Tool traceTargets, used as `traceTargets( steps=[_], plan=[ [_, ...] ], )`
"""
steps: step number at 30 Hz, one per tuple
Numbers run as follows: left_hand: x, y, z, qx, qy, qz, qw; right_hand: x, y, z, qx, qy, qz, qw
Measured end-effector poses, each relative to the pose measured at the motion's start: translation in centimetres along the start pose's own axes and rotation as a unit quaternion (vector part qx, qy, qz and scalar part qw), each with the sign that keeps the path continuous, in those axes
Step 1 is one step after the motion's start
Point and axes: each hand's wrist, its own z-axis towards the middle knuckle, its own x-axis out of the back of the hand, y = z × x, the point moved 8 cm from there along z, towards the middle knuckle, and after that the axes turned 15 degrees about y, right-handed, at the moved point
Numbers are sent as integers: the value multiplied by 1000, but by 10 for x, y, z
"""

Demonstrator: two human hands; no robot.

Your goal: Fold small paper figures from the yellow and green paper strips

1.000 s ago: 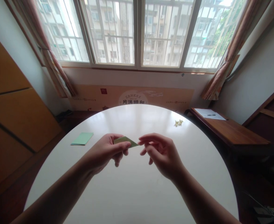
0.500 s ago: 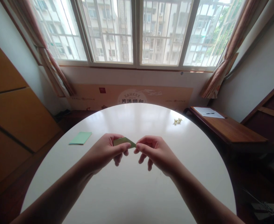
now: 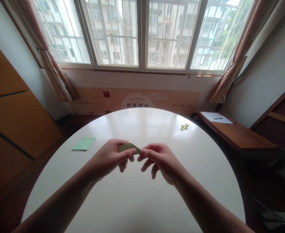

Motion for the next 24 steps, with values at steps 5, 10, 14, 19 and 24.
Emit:
traceTargets(
  steps=[5, 10, 14, 19, 24],
  plan=[
    [0, 1, -1, -4, 1, 14, 1000, 1, 3, 3, -16, 11, 14, 1000],
    [-2, -1, 0, -7, -4, 13, 1000, 2, 0, 2, 20, 34, -2, 999],
    [-2, -2, 0, -3, -12, -3, 1000, 0, -7, -2, 63, 33, -15, 997],
    [1, 0, 0, 0, -4, -17, 1000, 5, -10, -1, 66, 26, -22, 997],
    [6, 2, 1, 1, 12, -19, 1000, 14, -11, 4, 61, 47, -3, 997]
  ],
)
